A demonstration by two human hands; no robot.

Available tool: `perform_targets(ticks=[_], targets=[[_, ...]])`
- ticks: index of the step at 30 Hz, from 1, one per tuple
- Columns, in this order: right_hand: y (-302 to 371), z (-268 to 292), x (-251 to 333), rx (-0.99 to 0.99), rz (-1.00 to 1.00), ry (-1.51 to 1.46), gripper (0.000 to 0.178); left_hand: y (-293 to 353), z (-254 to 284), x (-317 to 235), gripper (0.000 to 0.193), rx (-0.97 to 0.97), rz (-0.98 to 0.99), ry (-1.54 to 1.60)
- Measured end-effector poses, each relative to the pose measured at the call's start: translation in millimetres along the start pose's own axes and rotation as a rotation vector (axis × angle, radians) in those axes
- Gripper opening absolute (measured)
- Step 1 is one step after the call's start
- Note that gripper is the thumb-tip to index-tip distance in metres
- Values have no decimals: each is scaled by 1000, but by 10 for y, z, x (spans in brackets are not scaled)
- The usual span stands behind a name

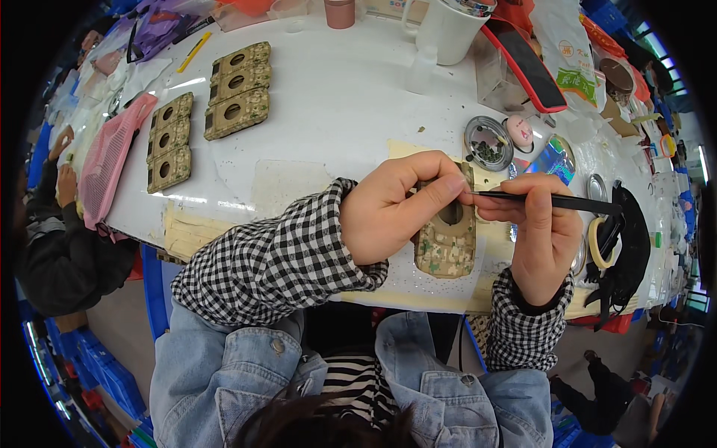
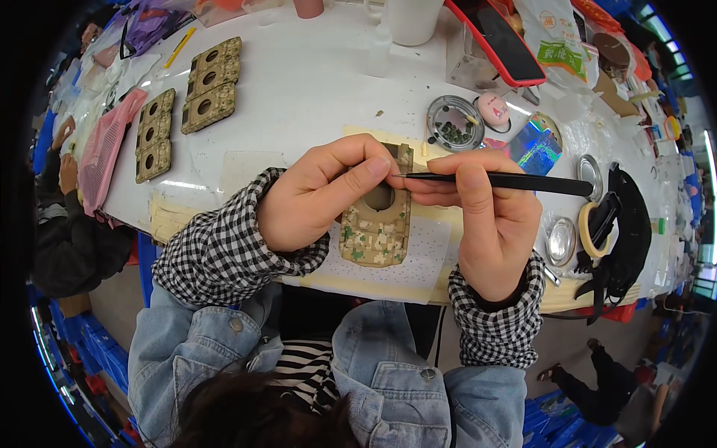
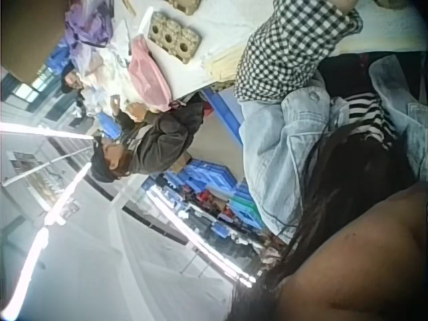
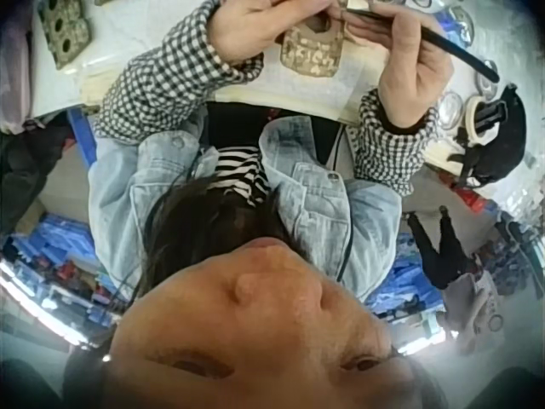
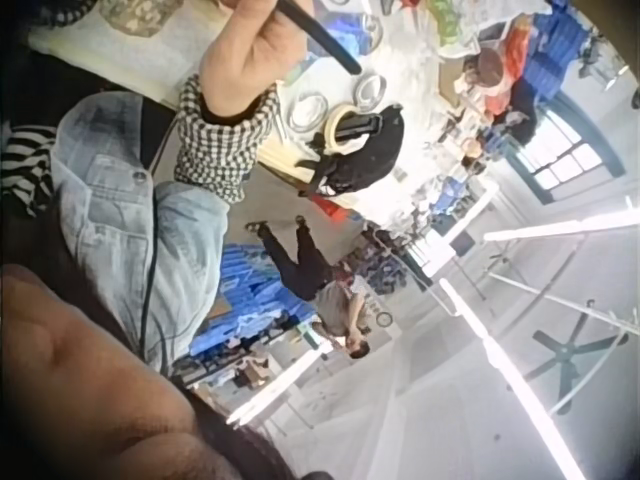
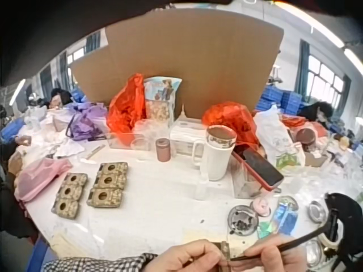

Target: Assembling and detailing small plastic model tank parts on a workbench.

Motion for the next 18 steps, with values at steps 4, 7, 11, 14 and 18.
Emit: perform_targets(ticks=[4, 7, 11, 14, 18], targets=[[2, 9, -8, -6, -15, 3, 27, -4, -2, 4, 24, 3, -9, 13], [3, 14, -10, -6, -1, -12, 27, -5, -5, 27, 26, 1, 4, 21], [4, 34, 22, -7, 102, 0, 27, 6, 24, -26, 25, 16, 177, 163], [40, 60, 127, -27, 245, 83, 26, -5, 69, -81, 27, 68, 298, 349], [16, 33, 313, 145, 369, 221, 20, -2, 67, -128, 31, 111, 304, 340]])
Point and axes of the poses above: each hand's wrist, its own y-axis away from the middle knuckle, its own z-axis out of the back of the hand, x = y × z, the point moved 3 cm from there along -y, towards the middle knuckle, and after that the axes turned 2 degrees about x, right-handed, at the moved point
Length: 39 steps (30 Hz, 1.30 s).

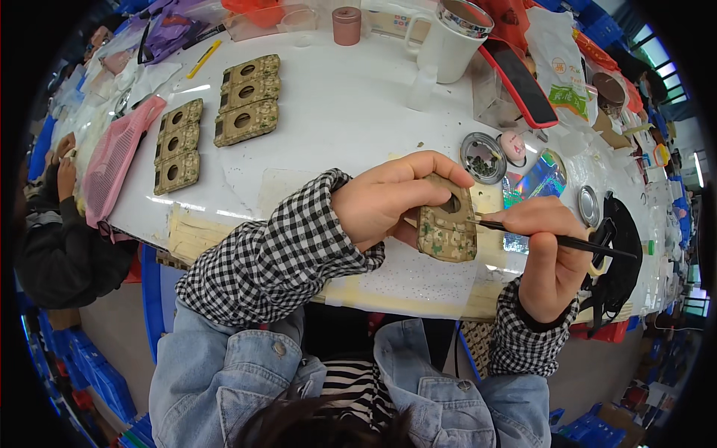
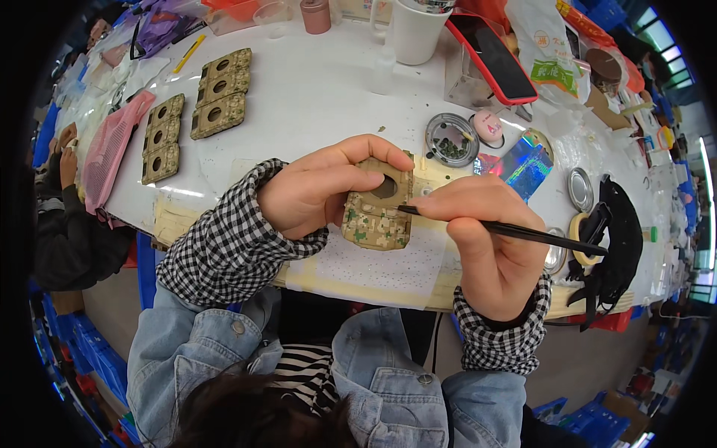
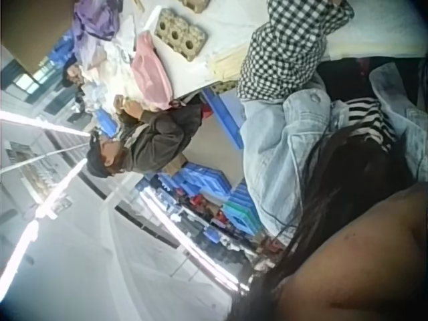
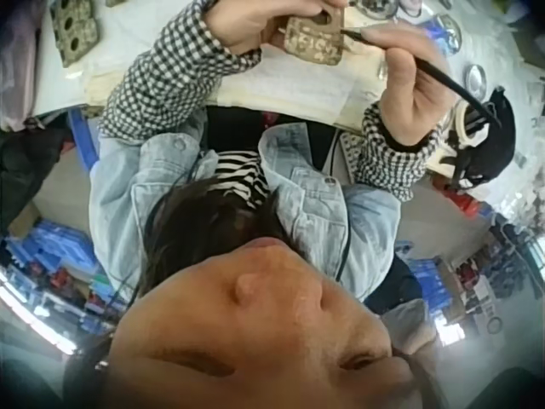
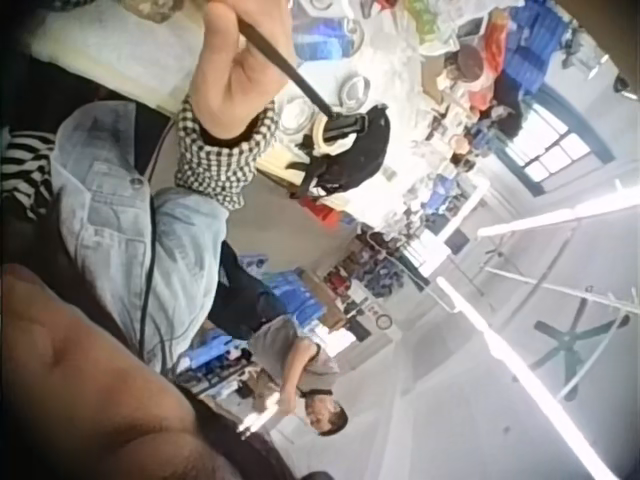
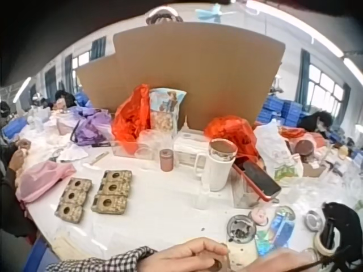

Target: Assembling and detailing small plastic model tank parts on a workbench.

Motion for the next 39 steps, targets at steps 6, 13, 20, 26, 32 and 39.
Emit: perform_targets(ticks=[6, 13, 20, 26, 32, 39], targets=[[-99, -71, 41, 167, -38, 37, 14, 9, 20, 17, 30, 15, -1, 8], [-111, -113, 25, 183, -31, 64, 13, 25, 21, 4, 29, 25, -7, 30], [-123, -117, 4, 204, 2, 77, 13, 3, 34, 11, 29, 21, -9, 38], [-138, -119, 10, 231, 21, 108, 16, -3, 50, 16, 30, 17, -5, 27], [-140, -126, 25, 236, 23, 132, 16, -6, 45, 17, 29, 19, -10, 43], [-145, -118, 20, 243, 27, 143, 17, -18, 54, 23, 29, 20, -12, 38]])
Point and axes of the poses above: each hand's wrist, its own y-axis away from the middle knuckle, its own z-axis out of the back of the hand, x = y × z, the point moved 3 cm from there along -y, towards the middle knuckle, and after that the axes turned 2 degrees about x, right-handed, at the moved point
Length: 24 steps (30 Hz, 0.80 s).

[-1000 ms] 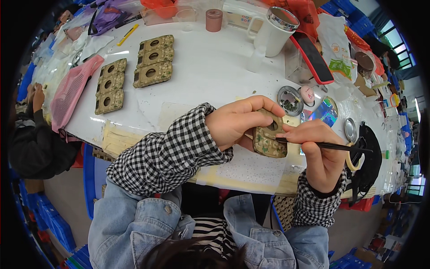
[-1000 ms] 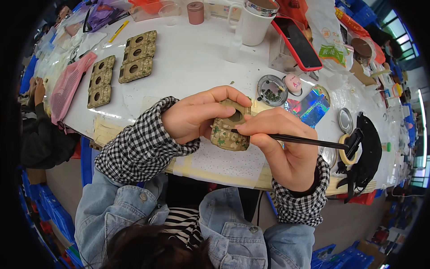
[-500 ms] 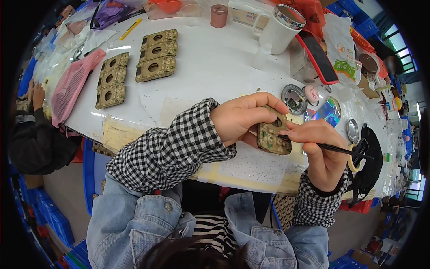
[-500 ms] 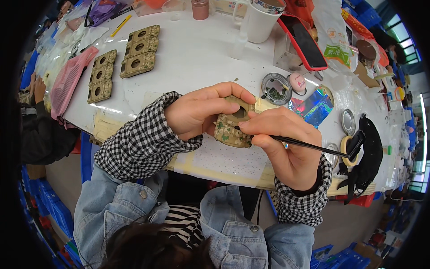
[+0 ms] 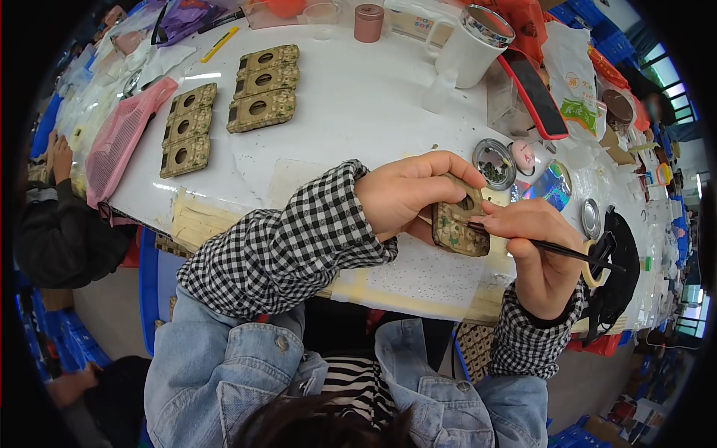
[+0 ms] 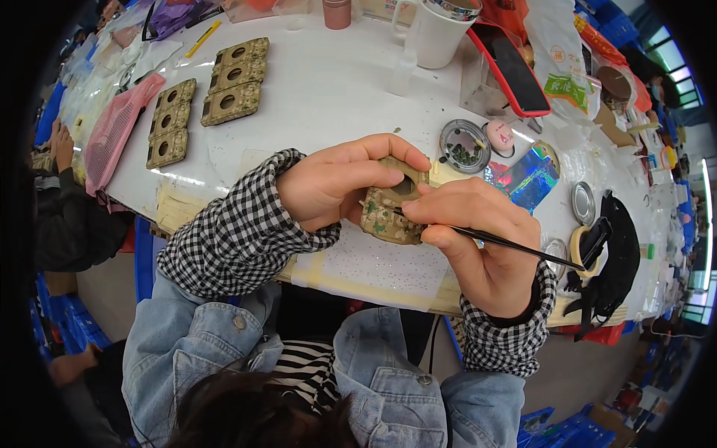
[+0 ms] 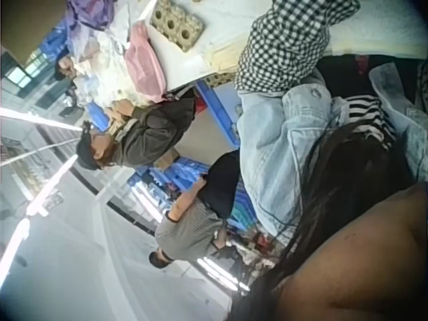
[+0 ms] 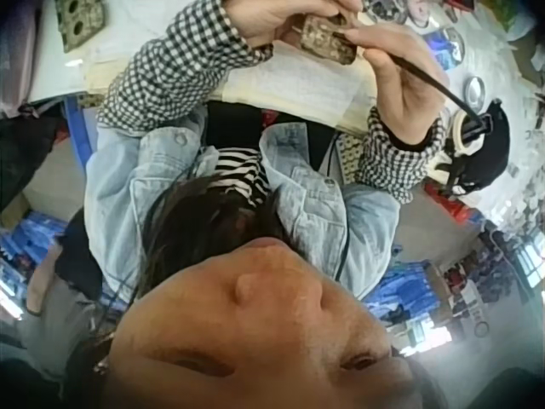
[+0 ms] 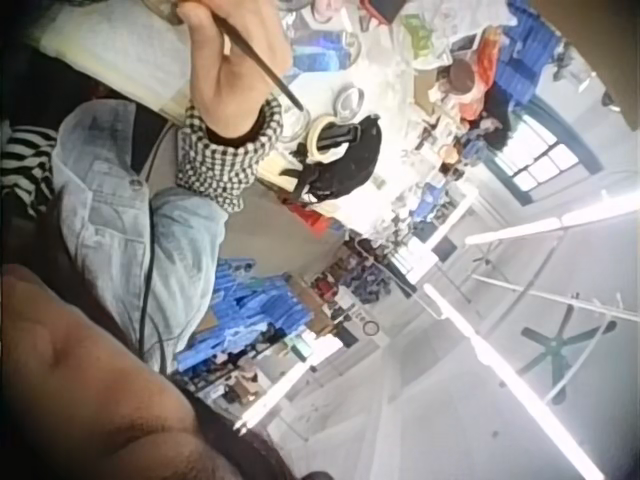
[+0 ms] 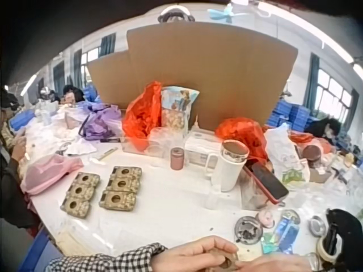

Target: Assembling and detailing small plastic model tank parts on a workbench.

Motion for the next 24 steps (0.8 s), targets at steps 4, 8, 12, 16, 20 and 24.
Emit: perform_targets(ticks=[4, 8, 12, 16, 20, 24], targets=[[5, -3, -2, -2, 1, -7, 18, 1, 4, 1, 30, 5, 1, 2], [10, -5, -3, -19, -5, -22, 17, 7, -3, -11, 30, 5, 4, 5], [14, -16, -4, -34, -13, -29, 17, 4, 3, 2, 30, 4, 2, 13], [10, -13, 6, -30, -9, -18, 16, 10, -5, -7, 30, 7, 0, 9], [10, -14, 3, -28, -5, -16, 16, 8, -2, -5, 30, 8, -3, 10], [14, -15, -4, -31, -11, -19, 17, 6, -5, -4, 31, 9, -5, 1]])
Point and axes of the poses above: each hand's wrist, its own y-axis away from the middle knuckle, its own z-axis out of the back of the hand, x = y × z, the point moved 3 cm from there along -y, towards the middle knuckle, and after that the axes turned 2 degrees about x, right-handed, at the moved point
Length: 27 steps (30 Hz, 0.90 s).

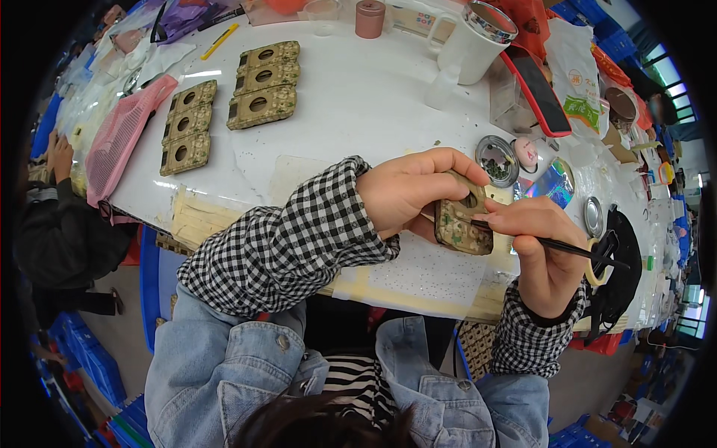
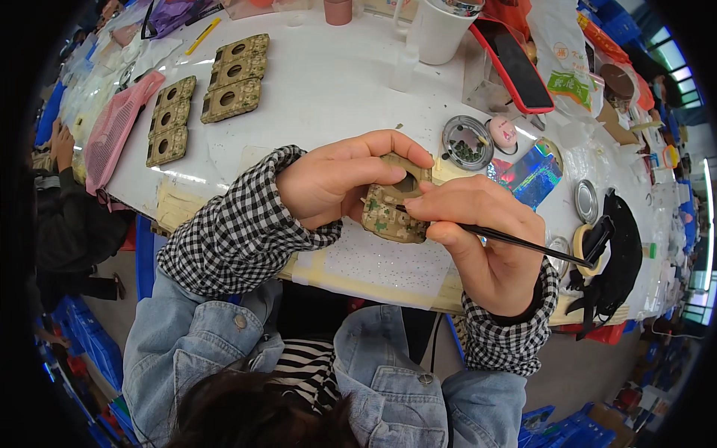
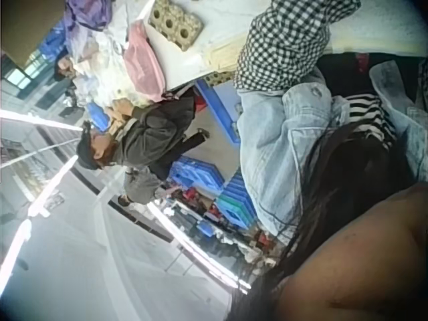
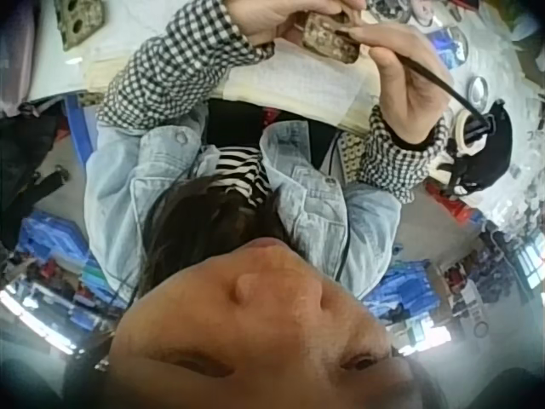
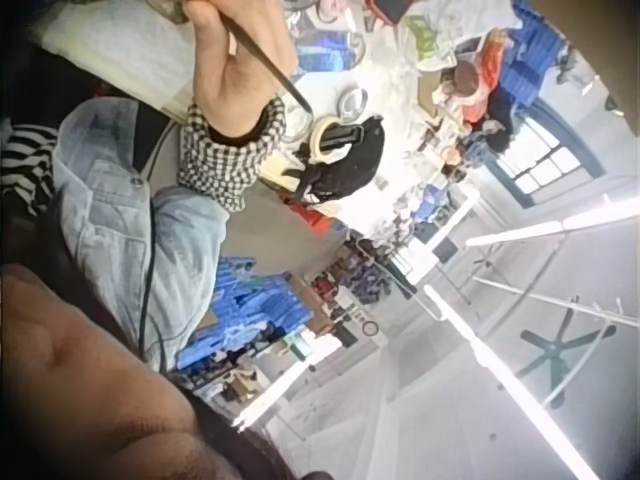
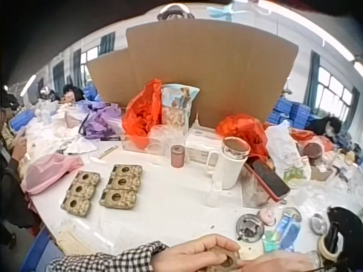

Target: Assembling and detailing small plastic model tank parts on a workbench.

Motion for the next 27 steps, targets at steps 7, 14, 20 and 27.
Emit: perform_targets(ticks=[7, 14, 20, 27], targets=[[11, -4, -17, -9, -5, -4, 17, 2, -1, 2, 32, -3, 3, -4], [6, -7, -8, -10, 2, 0, 17, 3, 2, 0, 32, -7, 4, -15], [9, -8, -16, -8, -3, -10, 16, 1, -1, 0, 32, -6, 7, -8], [8, -14, -15, -11, -1, -9, 15, -7, 15, 15, 32, -15, 6, -21]])
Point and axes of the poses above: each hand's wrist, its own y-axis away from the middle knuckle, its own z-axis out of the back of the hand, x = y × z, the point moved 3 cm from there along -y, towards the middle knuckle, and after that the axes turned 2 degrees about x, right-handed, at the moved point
